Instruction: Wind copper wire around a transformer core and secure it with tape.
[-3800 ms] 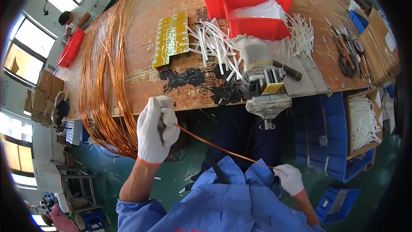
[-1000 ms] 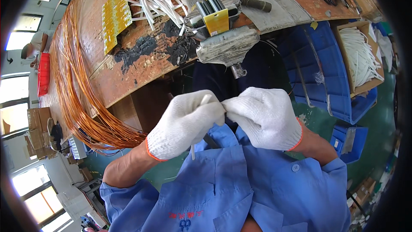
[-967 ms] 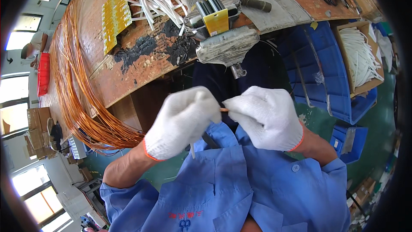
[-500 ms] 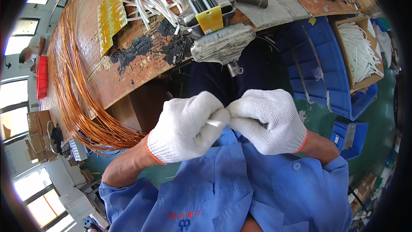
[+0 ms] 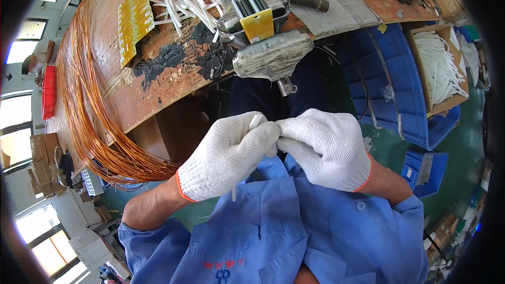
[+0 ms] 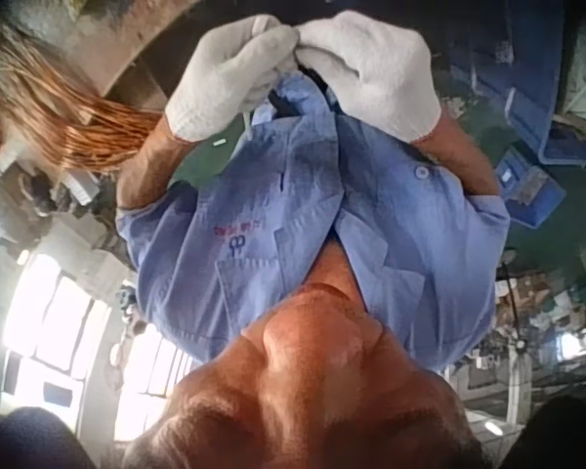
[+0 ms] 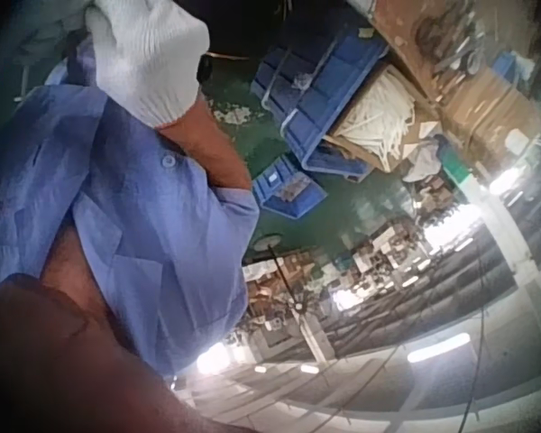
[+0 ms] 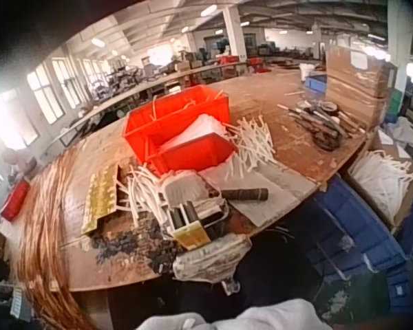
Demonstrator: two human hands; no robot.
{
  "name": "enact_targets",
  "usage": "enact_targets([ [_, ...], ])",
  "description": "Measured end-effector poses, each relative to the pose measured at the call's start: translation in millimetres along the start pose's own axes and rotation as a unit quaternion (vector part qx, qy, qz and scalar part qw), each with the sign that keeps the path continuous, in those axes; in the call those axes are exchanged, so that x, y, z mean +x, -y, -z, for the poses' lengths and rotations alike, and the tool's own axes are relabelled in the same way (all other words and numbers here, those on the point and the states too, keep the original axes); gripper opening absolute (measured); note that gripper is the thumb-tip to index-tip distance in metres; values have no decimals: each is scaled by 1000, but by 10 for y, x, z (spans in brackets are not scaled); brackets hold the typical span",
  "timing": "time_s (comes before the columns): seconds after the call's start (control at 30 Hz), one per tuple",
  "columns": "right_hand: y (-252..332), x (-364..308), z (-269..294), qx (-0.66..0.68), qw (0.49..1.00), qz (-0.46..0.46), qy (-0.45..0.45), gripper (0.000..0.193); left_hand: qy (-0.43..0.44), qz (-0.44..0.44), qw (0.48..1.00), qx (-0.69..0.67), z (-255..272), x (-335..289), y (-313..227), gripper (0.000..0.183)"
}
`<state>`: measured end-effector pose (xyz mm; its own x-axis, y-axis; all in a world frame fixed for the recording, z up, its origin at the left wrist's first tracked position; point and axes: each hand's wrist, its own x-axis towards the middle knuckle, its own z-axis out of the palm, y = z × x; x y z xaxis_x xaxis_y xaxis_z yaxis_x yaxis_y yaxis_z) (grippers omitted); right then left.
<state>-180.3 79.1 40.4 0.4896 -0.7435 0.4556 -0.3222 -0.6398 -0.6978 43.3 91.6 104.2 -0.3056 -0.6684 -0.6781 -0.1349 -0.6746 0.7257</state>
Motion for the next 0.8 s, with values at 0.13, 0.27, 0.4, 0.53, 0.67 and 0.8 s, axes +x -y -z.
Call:
enact_targets([
  [0.13, -4, 31, 6, 52, 999, -16, 2, 18, -27, -34, 999, 7, -20, -5, 60, 28],
  [0.27, 41, 95, 152, 109, 991, -80, 7, 18, -106, -148, 971, 155, 88, -43, -17, 26],
  [0.4, 72, 144, 272, 158, 979, -125, 29, 17, -106, -294, 911, 268, 211, -133, 107, 30],
  [0.53, 98, 152, 253, 195, 970, -143, 36, 17, -18, -303, 904, 301, 306, -135, 60, 31],
  [0.67, 132, 161, 245, 188, 972, -132, 54, 18, -2, -332, 901, 278, 329, -106, 159, 28],
  [0.8, 149, 122, 200, 220, 964, -149, 29, 20, -28, -346, 883, 315, 301, -119, 137, 24],
])
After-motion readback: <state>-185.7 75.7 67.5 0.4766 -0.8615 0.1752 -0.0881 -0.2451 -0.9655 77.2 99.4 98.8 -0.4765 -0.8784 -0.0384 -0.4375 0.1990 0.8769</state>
